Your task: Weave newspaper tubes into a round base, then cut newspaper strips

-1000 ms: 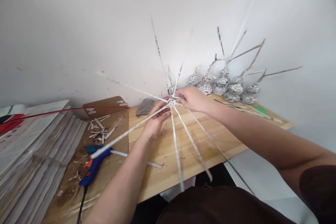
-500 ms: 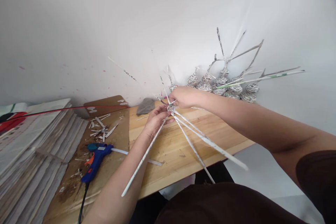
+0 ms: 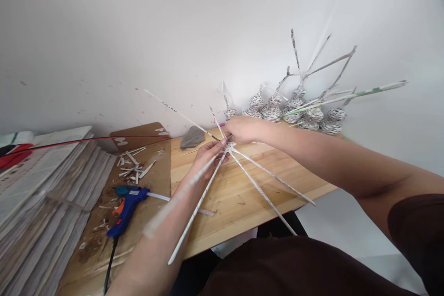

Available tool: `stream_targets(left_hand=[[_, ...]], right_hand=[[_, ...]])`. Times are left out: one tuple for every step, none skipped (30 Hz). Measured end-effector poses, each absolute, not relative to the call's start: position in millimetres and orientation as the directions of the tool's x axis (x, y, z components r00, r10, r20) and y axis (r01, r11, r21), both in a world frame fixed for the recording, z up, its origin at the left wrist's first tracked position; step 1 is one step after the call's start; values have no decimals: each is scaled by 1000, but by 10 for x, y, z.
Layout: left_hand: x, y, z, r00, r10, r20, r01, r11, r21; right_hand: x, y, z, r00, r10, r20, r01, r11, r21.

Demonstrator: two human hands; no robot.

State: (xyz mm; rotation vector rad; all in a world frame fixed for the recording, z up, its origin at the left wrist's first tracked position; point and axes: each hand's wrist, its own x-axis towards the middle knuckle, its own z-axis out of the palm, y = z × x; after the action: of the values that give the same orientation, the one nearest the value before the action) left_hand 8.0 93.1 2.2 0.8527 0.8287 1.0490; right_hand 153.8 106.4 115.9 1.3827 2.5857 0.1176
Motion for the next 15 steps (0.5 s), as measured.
stream_targets(left_hand=[[90,932,9,256,953,-162,-378,253,890],[99,933,0,234,958,-165,-378,247,892],[106,935,-7,217,961,-170,-376,243,894],[112,937,-10,205,963,-176,-372,243,896],[115,938,-11,197,963,-184,-366,246,897],[118,939,-11,192,963,-191,-360,250,899],[120,939,-11,188,963,-195,-360,252,898],[122,938,-12,186,963,-195,-361,252,898],[125,937,-14,184,964,-194,-363,250,898],[128,937,-17,183,964,-192,-360,247,900],[132,936,-21,181,965,-189,-352,243,904],[136,937,-25,174,967,-185,-341,235,910],[141,938,-27,161,970,-182,-327,227,917],[147,940,-28,142,974,-179,-314,216,925],[153,941,-26,119,977,-175,-303,204,931]], right_hand=[[1527,1064,1145,-547,825,-145,807,565,170],[1517,1063,1134,-552,821,-144,804,570,169],[1509,1063,1126,-556,819,-143,802,574,165],[1503,1062,1120,-562,815,-142,800,579,157],[1498,1061,1117,-567,811,-143,798,584,151],[1495,1058,1116,-568,810,-145,797,586,148],[1494,1055,1115,-569,809,-148,796,586,148],[1493,1052,1115,-567,810,-151,797,586,149],[1494,1048,1113,-565,811,-152,798,584,146],[1495,1045,1108,-565,811,-153,799,584,142],[1496,1044,1100,-565,811,-154,800,584,136],[1499,1045,1089,-565,811,-153,802,584,129],[1503,1049,1076,-565,812,-150,804,582,121],[1509,1057,1062,-563,814,-144,808,578,111],[1515,1068,1049,-561,816,-137,812,575,101]])
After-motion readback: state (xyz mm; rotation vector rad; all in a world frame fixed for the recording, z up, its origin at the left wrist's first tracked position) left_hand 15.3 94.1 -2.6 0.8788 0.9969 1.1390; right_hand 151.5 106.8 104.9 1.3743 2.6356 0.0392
